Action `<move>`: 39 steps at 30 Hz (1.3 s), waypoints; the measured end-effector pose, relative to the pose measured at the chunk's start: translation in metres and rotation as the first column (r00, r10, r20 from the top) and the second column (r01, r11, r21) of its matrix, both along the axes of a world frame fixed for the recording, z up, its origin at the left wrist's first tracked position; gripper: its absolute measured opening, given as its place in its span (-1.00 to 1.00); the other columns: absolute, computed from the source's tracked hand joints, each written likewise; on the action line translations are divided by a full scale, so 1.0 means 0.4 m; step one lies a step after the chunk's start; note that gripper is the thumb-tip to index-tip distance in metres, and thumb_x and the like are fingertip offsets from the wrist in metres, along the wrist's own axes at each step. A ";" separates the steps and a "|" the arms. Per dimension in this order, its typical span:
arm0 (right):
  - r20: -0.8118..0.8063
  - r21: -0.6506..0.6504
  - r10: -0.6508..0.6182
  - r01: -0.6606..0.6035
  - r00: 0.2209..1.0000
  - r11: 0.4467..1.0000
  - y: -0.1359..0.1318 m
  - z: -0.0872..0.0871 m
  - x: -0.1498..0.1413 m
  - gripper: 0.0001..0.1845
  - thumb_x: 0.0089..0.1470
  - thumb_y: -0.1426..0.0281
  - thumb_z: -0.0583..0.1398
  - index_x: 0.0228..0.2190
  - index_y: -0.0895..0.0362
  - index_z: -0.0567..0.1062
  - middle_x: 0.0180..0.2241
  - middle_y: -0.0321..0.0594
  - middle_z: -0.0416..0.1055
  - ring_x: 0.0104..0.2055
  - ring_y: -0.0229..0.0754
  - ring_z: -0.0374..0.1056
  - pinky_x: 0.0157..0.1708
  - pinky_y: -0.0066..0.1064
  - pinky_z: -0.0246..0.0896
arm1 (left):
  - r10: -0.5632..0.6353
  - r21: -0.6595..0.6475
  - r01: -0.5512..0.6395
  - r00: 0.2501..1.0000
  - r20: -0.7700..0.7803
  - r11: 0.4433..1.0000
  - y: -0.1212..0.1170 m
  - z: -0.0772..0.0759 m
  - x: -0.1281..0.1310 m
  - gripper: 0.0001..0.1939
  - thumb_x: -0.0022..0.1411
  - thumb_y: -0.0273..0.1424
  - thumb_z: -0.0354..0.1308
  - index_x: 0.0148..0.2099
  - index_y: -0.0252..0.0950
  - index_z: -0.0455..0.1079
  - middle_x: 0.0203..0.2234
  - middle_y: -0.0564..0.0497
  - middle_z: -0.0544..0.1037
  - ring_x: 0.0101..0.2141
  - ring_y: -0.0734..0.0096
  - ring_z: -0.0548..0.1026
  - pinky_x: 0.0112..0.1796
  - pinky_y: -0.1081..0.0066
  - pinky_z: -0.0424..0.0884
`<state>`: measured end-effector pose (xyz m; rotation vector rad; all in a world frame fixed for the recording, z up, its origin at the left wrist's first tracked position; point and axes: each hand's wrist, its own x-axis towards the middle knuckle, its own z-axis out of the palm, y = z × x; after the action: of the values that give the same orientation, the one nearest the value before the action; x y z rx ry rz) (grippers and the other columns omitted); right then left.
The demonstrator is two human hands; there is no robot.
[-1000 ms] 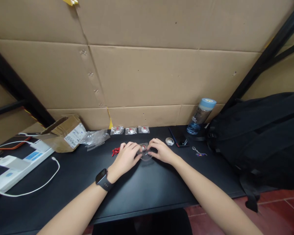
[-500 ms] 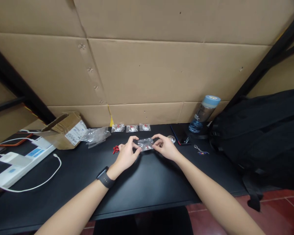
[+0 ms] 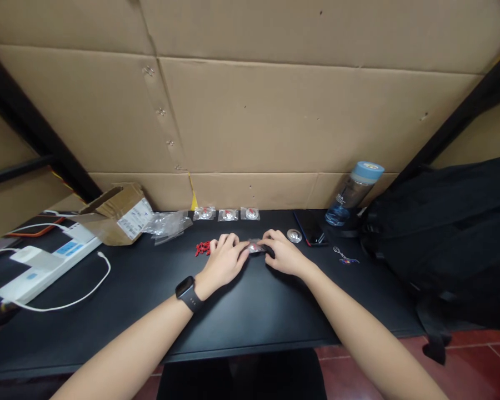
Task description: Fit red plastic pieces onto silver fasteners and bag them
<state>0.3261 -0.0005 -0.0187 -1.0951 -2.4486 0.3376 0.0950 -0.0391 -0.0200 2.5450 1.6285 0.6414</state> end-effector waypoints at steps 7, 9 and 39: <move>-0.010 -0.031 -0.019 0.018 1.000 0.999 0.005 -0.005 -0.016 -0.74 0.19 0.42 0.24 -0.06 0.04 0.51 -0.11 -0.13 0.54 -0.04 -0.05 0.37 -0.01 -0.18 0.21 | -0.067 0.014 0.067 0.998 0.018 0.998 0.005 -0.013 -0.003 -0.69 0.37 -0.24 0.10 0.10 -0.14 0.43 0.05 -0.11 0.49 0.21 -0.03 0.18 0.06 0.01 0.11; -0.025 -0.031 -0.024 0.023 0.999 0.999 0.008 -0.005 -0.016 -0.77 0.21 0.40 0.24 -0.08 0.03 0.53 -0.14 -0.15 0.56 -0.07 -0.06 0.39 -0.02 -0.21 0.21 | -0.055 0.010 0.055 0.998 0.027 0.998 0.008 -0.014 -0.003 -0.73 0.39 -0.24 0.08 0.07 -0.13 0.44 0.00 -0.09 0.53 0.20 0.00 0.20 0.04 0.02 0.11; 0.090 0.121 -0.152 0.140 0.984 0.983 0.069 0.010 0.030 -0.68 0.21 0.24 0.26 0.01 -0.10 0.55 0.08 -0.15 0.46 0.06 0.03 0.29 -0.02 -0.12 0.13 | 0.150 0.192 -0.150 0.989 0.016 0.970 0.018 0.038 -0.050 -0.83 0.37 -0.30 0.09 -0.24 -0.20 0.48 -0.04 -0.11 0.51 0.09 0.01 0.27 -0.05 0.07 0.19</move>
<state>0.3379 0.0273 -0.0149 -1.2601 -2.4205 0.0988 0.0749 -0.0318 -0.0048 2.5641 1.8574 0.8538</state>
